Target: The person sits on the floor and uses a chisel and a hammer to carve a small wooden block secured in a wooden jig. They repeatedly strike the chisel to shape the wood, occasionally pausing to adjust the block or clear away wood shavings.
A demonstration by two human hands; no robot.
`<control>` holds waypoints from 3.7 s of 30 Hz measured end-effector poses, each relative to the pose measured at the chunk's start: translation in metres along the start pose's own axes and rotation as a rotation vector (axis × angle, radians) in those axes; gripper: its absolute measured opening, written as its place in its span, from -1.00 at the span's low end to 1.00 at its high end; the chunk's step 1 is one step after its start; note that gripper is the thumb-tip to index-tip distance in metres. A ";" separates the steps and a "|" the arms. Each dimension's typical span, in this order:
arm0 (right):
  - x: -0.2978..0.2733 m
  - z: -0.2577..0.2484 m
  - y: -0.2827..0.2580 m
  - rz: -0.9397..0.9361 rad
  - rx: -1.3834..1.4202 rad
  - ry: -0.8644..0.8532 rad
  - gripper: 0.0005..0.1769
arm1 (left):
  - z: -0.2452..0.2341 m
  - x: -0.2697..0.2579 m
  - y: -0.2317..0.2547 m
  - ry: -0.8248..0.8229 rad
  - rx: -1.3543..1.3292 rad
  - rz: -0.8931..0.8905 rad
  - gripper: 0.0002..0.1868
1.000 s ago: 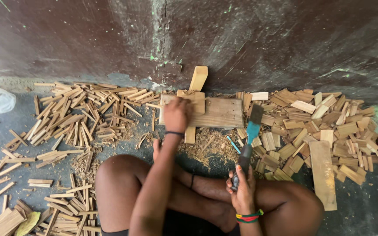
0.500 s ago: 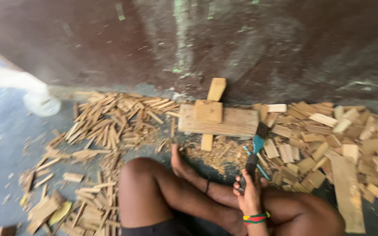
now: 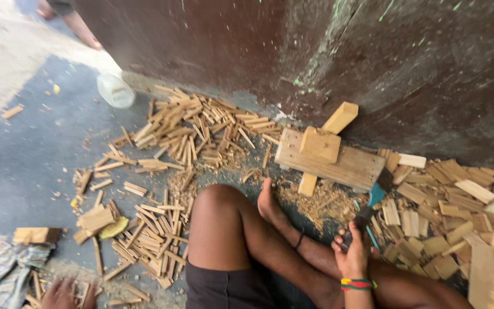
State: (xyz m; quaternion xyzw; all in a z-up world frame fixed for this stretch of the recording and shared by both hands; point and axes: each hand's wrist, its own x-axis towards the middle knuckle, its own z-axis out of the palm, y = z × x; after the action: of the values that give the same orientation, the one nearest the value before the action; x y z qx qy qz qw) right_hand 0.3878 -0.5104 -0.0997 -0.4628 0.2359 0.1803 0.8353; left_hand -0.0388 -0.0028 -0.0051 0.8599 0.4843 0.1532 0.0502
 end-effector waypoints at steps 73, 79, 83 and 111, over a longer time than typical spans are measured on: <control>-0.010 0.038 0.000 -0.064 -0.015 0.192 -0.77 | 0.174 0.204 0.512 -0.029 -0.105 1.484 -0.79; -0.005 0.035 -0.002 -0.063 -0.065 0.208 -0.76 | 0.188 0.151 0.569 0.020 -0.400 1.585 -0.76; -0.008 0.034 -0.002 -0.061 -0.067 0.213 -0.76 | 0.204 0.119 0.592 -0.078 -0.324 1.646 -0.80; -0.031 0.037 -0.007 -0.050 -0.075 0.215 -0.75 | 0.203 0.104 0.558 -0.447 -0.395 1.039 -0.08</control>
State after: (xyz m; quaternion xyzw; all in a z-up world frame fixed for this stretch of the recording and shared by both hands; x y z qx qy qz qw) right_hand 0.3737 -0.4847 -0.0605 -0.5162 0.3054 0.1176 0.7915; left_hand 0.5313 -0.1955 -0.0442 0.9699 -0.0597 0.0604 0.2281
